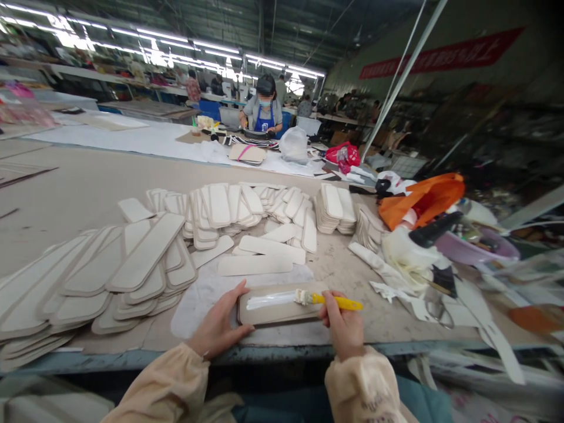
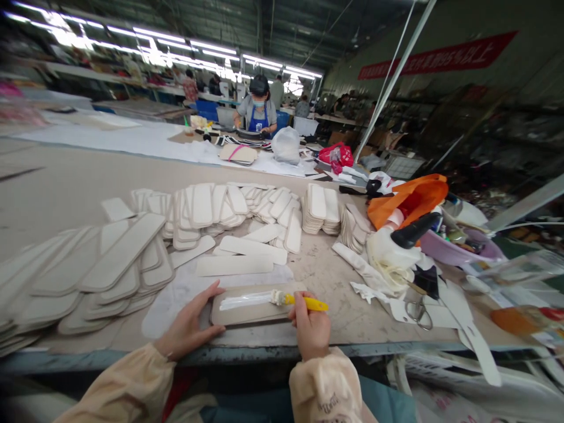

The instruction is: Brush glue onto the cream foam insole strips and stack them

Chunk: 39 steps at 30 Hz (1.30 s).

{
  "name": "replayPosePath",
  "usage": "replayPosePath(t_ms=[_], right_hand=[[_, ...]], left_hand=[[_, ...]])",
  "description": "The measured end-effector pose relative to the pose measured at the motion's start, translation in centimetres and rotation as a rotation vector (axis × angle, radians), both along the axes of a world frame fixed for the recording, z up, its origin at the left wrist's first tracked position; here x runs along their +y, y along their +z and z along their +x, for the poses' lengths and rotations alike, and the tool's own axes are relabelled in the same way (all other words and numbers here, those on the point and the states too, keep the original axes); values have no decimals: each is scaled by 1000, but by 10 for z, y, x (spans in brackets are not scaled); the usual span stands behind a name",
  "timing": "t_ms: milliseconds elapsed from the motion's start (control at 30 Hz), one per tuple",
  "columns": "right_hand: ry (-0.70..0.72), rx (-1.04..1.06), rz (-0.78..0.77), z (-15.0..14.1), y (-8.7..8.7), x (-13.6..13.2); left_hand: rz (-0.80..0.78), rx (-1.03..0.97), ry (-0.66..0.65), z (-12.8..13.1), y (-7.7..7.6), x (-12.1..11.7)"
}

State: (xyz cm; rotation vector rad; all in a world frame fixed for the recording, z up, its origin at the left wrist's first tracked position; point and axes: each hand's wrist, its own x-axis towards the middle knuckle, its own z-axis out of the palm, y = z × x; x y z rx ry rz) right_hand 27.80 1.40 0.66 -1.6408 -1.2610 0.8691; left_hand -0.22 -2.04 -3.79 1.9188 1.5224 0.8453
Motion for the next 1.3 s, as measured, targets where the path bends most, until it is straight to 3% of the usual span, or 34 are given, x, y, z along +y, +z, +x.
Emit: replayPosePath(t_ms=[133, 267, 400, 567, 700, 800, 933, 1300], right_hand=[[-149, -244, 42, 27, 7, 2], [-207, -378, 96, 39, 11, 0], [-98, -111, 159, 23, 9, -7], [162, 332, 73, -32, 1, -19], [275, 435, -17, -68, -6, -26], [346, 387, -68, -75, -10, -27], [325, 224, -54, -59, -8, -22], [0, -274, 31, 37, 4, 2]], left_hand=[[24, 40, -9, -1, -4, 0], [32, 49, -12, -2, -5, 0], [26, 16, -5, -1, -4, 0], [15, -34, 1, -1, -4, 0], [-14, -42, -6, -1, -5, 0], [-15, -41, -10, -1, -4, 0], [-6, -26, -13, -1, -1, 0], [20, 42, 2, 0, -1, 1]])
